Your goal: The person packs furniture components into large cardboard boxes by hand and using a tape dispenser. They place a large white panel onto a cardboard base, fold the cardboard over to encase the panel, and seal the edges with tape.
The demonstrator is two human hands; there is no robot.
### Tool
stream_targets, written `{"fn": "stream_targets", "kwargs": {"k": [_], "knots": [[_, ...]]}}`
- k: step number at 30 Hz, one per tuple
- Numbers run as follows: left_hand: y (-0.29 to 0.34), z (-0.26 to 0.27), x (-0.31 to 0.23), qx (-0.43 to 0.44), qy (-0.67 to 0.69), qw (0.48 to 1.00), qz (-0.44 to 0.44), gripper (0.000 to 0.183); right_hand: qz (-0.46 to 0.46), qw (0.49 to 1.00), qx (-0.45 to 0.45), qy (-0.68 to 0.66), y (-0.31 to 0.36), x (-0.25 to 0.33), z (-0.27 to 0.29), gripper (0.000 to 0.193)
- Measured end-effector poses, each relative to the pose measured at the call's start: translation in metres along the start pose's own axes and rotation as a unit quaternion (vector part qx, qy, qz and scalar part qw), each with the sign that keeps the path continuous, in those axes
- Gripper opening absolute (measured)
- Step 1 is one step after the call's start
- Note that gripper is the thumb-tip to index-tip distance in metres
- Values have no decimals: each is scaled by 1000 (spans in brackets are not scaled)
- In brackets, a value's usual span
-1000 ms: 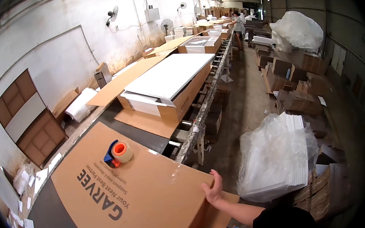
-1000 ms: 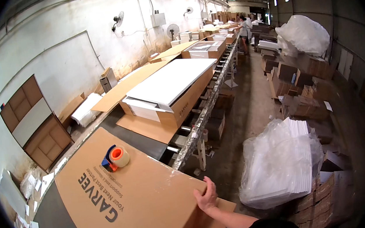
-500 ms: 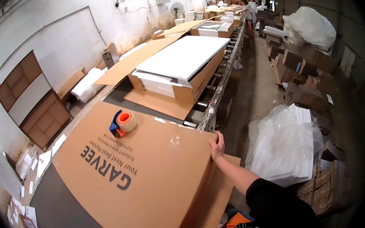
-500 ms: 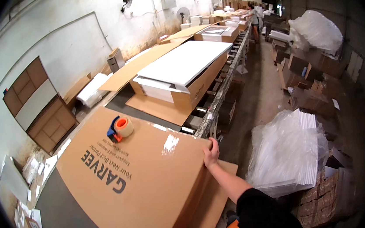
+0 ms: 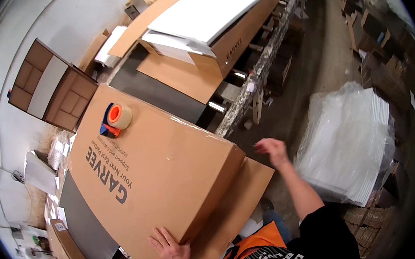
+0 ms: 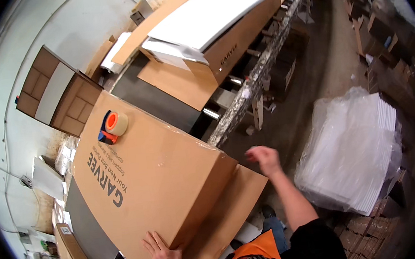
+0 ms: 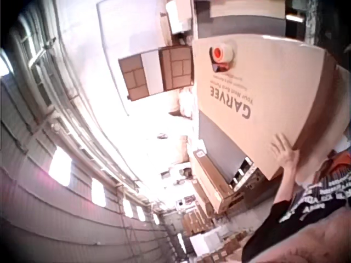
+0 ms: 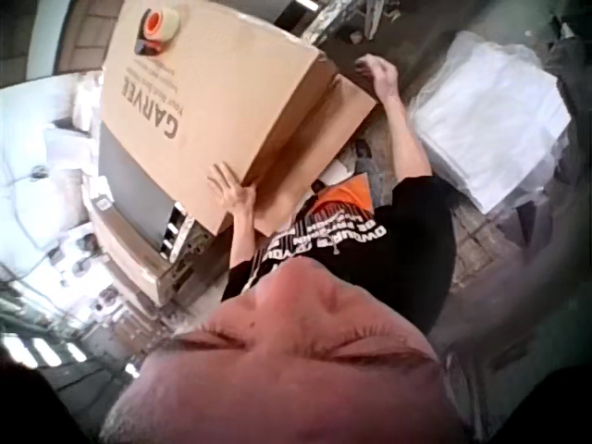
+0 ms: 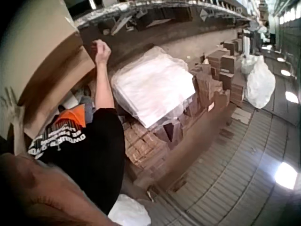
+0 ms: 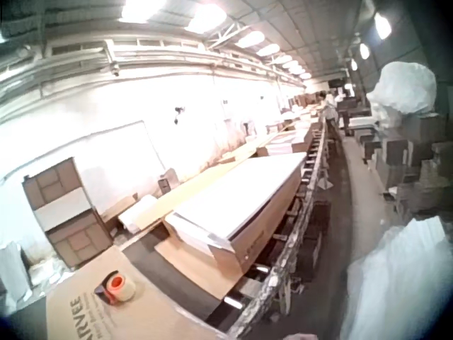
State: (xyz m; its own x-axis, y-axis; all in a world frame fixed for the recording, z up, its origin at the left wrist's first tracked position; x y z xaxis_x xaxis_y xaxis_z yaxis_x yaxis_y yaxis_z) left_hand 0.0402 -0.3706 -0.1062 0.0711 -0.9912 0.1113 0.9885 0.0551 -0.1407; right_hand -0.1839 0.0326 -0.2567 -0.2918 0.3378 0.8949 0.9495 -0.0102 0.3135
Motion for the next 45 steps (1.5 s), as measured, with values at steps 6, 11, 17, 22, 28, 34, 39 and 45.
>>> {"fn": "stream_targets", "kwargs": {"k": [6, 11, 17, 22, 28, 34, 39, 45], "knots": [[2, 0, -18, -73, -74, 994, -40, 102, -369, 780, 56, -502, 64, -196, 1, 64], [13, 13, 8, -40, 29, 999, -15, 85, -250, 806, -216, -491, 44, -101, -155, 49], [-95, 24, -109, 134, 44, 971, -195, 107, -158, 872, -299, -354, 32, -104, -94, 40], [-110, 10, -97, 90, 41, 978, -186, 104, 330, 933, -125, 74, 28, 164, -192, 53], [-122, 6, -113, 21, 134, 971, -199, 107, 511, 619, 180, 568, -60, 160, -481, 62], [-110, -20, -101, 63, 170, 968, -176, 118, 414, 459, 285, 733, -35, 112, -511, 29], [-107, -22, -99, 29, 169, 969, -177, 122, 478, 587, 285, 587, 62, 127, -404, 39], [-100, -31, -99, -20, 188, 968, -167, 105, 262, 657, 289, 645, 22, 127, -385, 58]]}}
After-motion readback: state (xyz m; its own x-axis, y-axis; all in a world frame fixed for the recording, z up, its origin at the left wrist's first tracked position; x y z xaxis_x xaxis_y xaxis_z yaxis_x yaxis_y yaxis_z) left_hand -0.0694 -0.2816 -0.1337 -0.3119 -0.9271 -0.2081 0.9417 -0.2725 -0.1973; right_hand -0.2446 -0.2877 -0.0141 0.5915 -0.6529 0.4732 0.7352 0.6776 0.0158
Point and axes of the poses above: each hand's wrist, its own y-axis away from the middle knuckle, its own z-axis out of the back of the hand, x = y × z, the point moved 9 cm from there along -y, towards the middle knuckle, and after that the axes turned 10 degrees about -z, right-handed, at the moved point
